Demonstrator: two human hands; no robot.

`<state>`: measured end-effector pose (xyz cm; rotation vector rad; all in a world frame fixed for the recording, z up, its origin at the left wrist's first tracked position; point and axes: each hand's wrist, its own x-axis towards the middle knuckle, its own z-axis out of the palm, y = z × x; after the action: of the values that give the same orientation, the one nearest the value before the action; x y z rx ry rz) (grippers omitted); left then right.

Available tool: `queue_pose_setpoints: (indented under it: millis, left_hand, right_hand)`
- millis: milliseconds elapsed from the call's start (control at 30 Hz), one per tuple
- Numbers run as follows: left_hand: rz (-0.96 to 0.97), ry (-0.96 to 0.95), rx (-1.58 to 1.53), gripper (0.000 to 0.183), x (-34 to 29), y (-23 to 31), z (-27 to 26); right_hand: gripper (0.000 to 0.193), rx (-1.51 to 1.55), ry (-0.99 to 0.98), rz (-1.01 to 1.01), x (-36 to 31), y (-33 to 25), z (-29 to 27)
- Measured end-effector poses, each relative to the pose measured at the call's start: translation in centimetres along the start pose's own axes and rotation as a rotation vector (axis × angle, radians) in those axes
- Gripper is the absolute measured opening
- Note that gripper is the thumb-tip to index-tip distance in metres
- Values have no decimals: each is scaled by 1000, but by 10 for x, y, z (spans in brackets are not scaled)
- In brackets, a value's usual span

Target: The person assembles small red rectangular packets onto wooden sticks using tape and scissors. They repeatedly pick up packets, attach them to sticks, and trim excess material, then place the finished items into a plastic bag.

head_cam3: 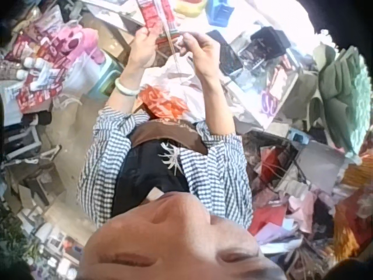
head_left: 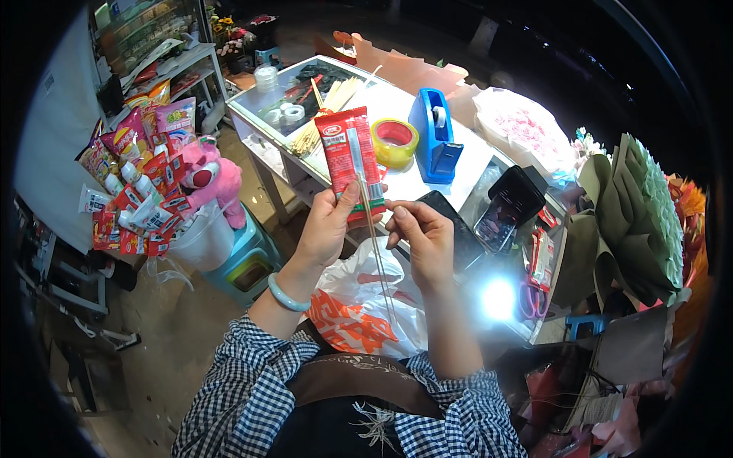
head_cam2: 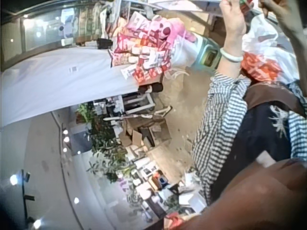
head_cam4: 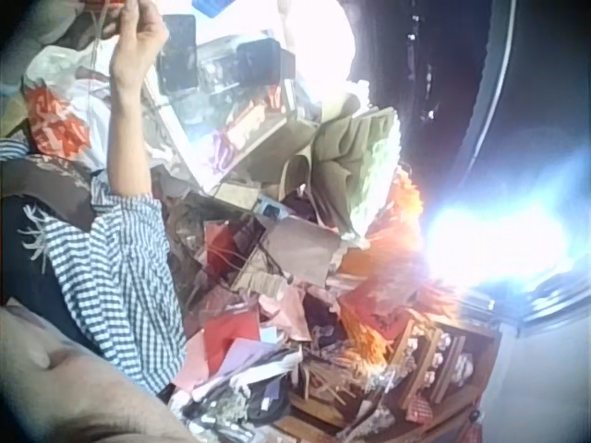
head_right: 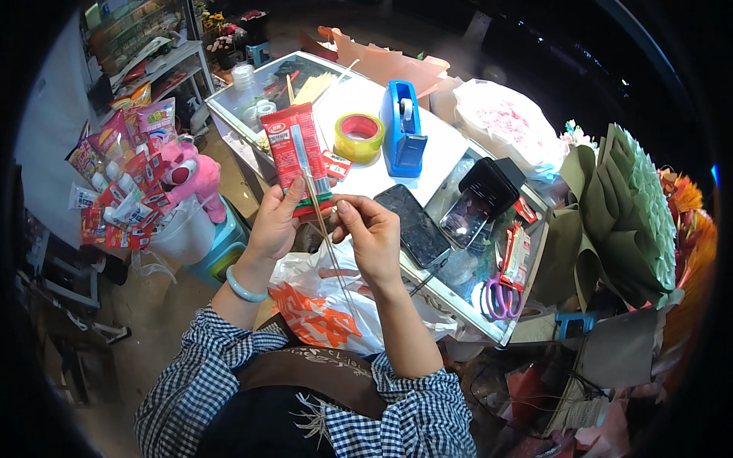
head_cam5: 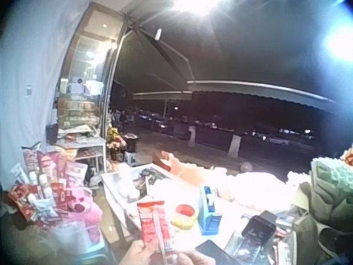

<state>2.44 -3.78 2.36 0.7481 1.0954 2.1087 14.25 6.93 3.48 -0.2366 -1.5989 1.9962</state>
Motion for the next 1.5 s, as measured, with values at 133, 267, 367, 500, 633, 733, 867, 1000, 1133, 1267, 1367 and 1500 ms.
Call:
queue_pose_setpoints:
  millis: [133, 267, 367, 500, 633, 733, 867, 1000, 1133, 1267, 1367, 1500]
  left_hand:
    - [-13, -40, -42, 49, -1, 1, 0]
    - [-49, -49, -68, 52, 0, -1, -1]
    - [-39, -19, -58, 51, -1, -2, 1]
    - [-2, 37, 4, 51, -3, -1, 7]
    - [14, 30, 0, 48, -7, -3, 14]
    - [12, 97, 22, 44, -12, -6, 21]
    - [27, 57, 30, 35, -15, -3, 27]
    - [23, 54, 98, 32, -17, 0, 32]
    - [59, 111, 103, 29, -22, 1, 38]
    - [224, 183, 176, 24, -26, 1, 45]
    - [302, 190, 237, 23, -34, 5, 46]
    - [414, 194, 228, 23, -38, 5, 50]
  right_hand:
    - [21, 23, -19, 78, -1, 3, 14]
    - [22, -1, -35, 61, 1, 1, 19]
    - [22, 25, 8, 67, 3, 0, 19]
    - [23, 189, 85, 43, 4, 3, 21]
    - [23, 308, 99, 83, 3, 10, 27]
    - [23, 436, 82, 168, 2, 13, 29]
    - [24, 457, 106, 217, 0, 12, 24]
    - [26, 453, 125, 217, -4, 14, 26]
    - [30, 419, 76, 265, -7, 9, 25]
    - [32, 361, -12, 292, -8, -2, 23]
    - [32, 310, -80, 265, -11, -10, 25]
    - [34, 216, -143, 205, -15, -19, 26]
